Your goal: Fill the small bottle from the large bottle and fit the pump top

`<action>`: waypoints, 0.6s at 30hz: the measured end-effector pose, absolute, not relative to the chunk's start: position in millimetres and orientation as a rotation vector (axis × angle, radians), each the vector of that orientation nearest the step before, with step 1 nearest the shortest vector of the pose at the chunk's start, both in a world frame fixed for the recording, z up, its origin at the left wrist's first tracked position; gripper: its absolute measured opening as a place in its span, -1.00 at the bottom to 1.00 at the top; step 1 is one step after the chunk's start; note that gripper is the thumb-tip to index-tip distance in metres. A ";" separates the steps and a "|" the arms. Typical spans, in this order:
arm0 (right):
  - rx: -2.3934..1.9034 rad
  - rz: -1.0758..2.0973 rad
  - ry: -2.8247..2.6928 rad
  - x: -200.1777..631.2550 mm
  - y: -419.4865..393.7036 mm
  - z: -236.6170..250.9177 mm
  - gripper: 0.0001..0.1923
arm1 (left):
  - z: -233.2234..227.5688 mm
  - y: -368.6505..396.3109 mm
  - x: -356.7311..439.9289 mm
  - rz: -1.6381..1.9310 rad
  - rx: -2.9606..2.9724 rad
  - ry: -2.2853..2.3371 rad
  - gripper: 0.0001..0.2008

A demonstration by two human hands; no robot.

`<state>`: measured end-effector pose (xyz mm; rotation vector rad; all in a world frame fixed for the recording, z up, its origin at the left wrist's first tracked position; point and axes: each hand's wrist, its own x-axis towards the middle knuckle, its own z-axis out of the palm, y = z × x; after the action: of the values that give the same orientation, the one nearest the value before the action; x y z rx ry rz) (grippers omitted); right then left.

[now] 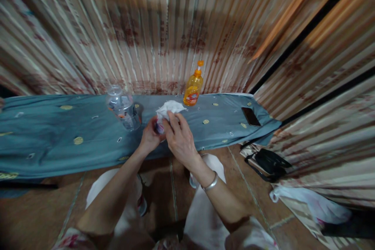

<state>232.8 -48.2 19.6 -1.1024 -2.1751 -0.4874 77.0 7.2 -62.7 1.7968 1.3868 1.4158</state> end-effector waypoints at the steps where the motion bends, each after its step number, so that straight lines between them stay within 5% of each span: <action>1: -1.098 -0.511 -2.225 231.6 -45.8 24.7 -0.62 | -62.3 7.7 77.1 1.412 1.820 1.396 -0.32; 5: -1.162 -0.528 -2.473 223.1 -37.0 53.8 -0.68 | -59.5 8.3 78.7 1.364 1.939 1.432 -0.44; 10: -1.338 -0.264 -2.739 225.1 -4.8 103.0 -0.78 | -58.7 6.1 81.0 1.295 2.056 1.475 -0.36; 14: -1.396 0.577 -2.695 249.3 50.3 120.6 -0.76 | -58.2 2.6 80.8 1.260 2.106 1.484 -0.35; 18: -1.394 1.483 -1.840 271.7 84.0 95.5 -0.88 | -55.9 1.5 78.2 1.310 2.121 1.425 -0.27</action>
<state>271.7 84.0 95.5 -1.3944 -1.8405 1.4829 78.2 1.5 -55.9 2.1207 1.4252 1.3101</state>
